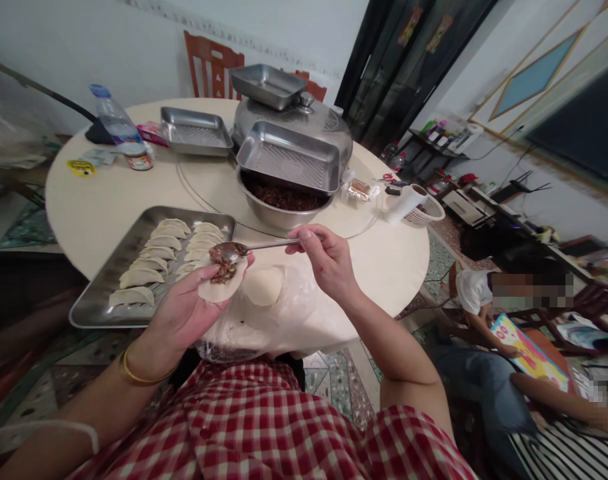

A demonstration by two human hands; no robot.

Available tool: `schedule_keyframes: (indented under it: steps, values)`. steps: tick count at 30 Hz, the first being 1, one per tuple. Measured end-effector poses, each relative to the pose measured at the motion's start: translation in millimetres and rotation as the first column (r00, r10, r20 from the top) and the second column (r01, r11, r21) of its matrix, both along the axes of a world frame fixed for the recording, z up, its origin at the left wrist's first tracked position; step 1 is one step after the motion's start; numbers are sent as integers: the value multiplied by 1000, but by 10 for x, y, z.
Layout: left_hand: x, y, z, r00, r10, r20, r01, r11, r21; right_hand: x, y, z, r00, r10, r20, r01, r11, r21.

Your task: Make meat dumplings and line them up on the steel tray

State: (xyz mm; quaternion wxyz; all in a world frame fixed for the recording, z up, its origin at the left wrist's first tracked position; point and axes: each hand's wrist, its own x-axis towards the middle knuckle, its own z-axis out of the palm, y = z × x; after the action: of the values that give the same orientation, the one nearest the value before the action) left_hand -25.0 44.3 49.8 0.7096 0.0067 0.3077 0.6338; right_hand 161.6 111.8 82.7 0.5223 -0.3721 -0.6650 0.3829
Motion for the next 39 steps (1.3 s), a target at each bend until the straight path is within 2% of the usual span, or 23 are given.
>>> schedule_keyframes:
  steps: [8,15,19,26,30,36,39]
  values:
    - [-15,-12,-22,998,-21,-59,23,999,29,-14,37,-53,996,-16,-84,7,995,-104]
    - [2,-3,-36,998,-11,-57,12,1000,15,-20,54,-33,986,-30,-164,4,987,-158]
    - [-18,-17,-46,999,-48,-15,49,998,30,-37,43,-56,989,-2,-151,-23,986,-166]
    - [-72,-17,-50,999,-50,19,48,997,61,-26,28,-85,995,0,-103,-14,992,-128]
    - [-54,14,-39,1000,-14,-8,14,1000,10,14,1,-44,995,-41,-90,32,995,-96]
    - [-38,51,-49,1000,8,-7,-8,999,48,35,-126,-73,999,33,-40,-34,999,-34]
    - [-44,44,-24,1000,6,-2,-6,1000,27,30,-152,-88,998,58,-32,-58,998,-2]
